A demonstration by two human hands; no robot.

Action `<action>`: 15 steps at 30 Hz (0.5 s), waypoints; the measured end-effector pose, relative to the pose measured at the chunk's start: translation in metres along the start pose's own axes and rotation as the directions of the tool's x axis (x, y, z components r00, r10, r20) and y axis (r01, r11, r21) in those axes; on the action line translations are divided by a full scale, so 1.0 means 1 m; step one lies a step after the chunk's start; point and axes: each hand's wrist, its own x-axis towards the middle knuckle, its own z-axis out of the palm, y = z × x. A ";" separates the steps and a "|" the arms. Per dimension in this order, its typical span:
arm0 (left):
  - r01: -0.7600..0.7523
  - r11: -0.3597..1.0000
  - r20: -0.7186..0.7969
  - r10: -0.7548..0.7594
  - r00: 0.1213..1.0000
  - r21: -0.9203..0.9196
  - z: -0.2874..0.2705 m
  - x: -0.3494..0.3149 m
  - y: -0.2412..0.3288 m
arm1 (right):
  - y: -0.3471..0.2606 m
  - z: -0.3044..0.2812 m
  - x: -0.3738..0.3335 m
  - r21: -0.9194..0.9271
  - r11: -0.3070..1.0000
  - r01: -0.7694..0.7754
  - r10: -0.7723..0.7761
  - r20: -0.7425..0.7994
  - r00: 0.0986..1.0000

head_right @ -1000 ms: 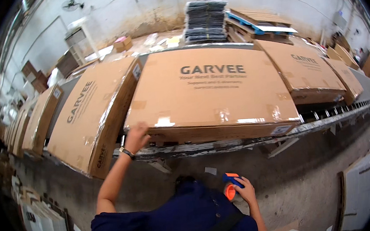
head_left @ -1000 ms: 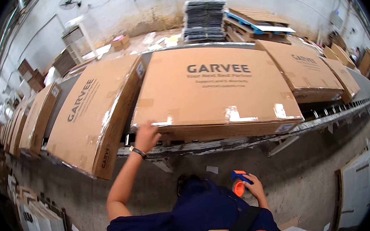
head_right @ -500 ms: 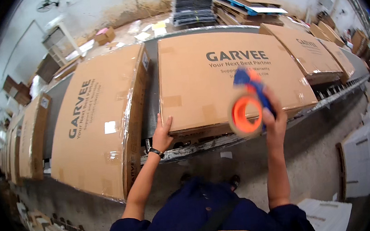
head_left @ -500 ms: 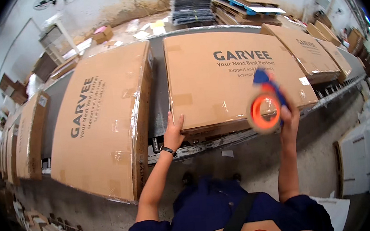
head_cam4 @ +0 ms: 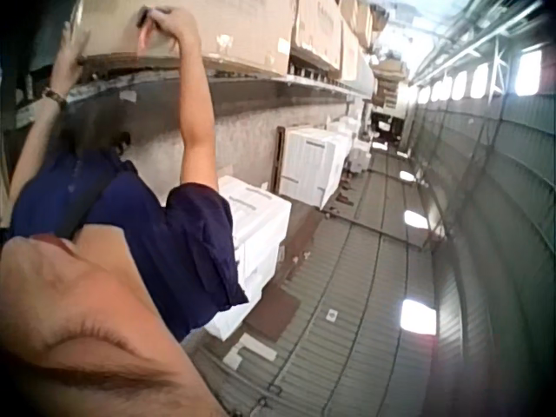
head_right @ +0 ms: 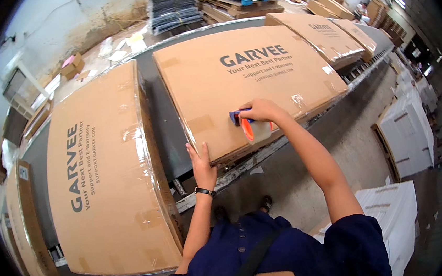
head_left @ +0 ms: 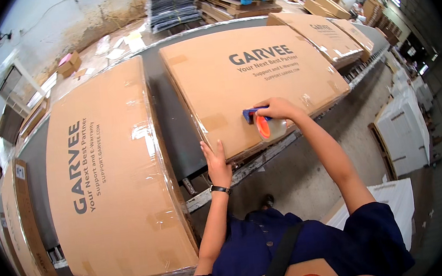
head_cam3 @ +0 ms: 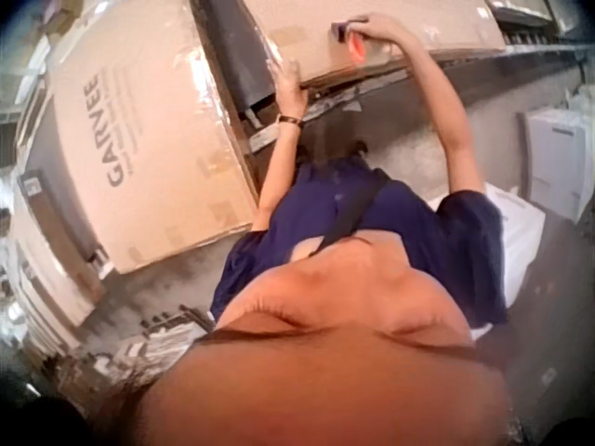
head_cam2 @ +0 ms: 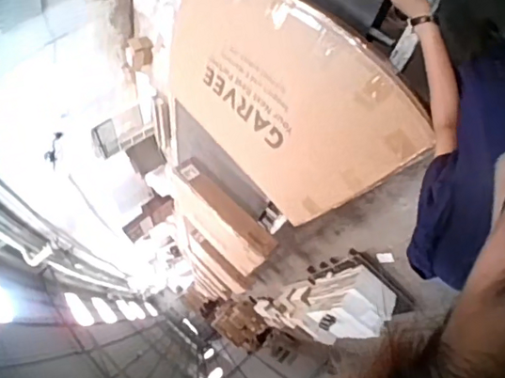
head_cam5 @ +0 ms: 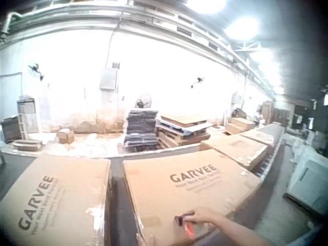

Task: The person uses a tape dispenser to seal cardboard boxes on a conveyor belt, applying tape along the edges and corners of the boxes.

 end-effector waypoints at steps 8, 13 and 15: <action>0.064 0.998 -0.001 -0.064 0.998 -0.010 0.000 -0.002 -0.003 | 0.030 0.111 -0.156 -0.054 0.987 -0.154 0.147 -0.118 0.982; 0.048 0.999 0.008 -0.048 0.999 0.004 0.004 -0.002 -0.004 | 0.032 0.152 -0.074 -0.327 0.939 -0.111 0.116 -0.006 0.993; 0.068 0.998 0.010 -0.068 0.998 0.010 0.008 0.000 -0.005 | 0.028 0.168 -0.039 -0.351 0.932 -0.092 0.103 0.013 0.995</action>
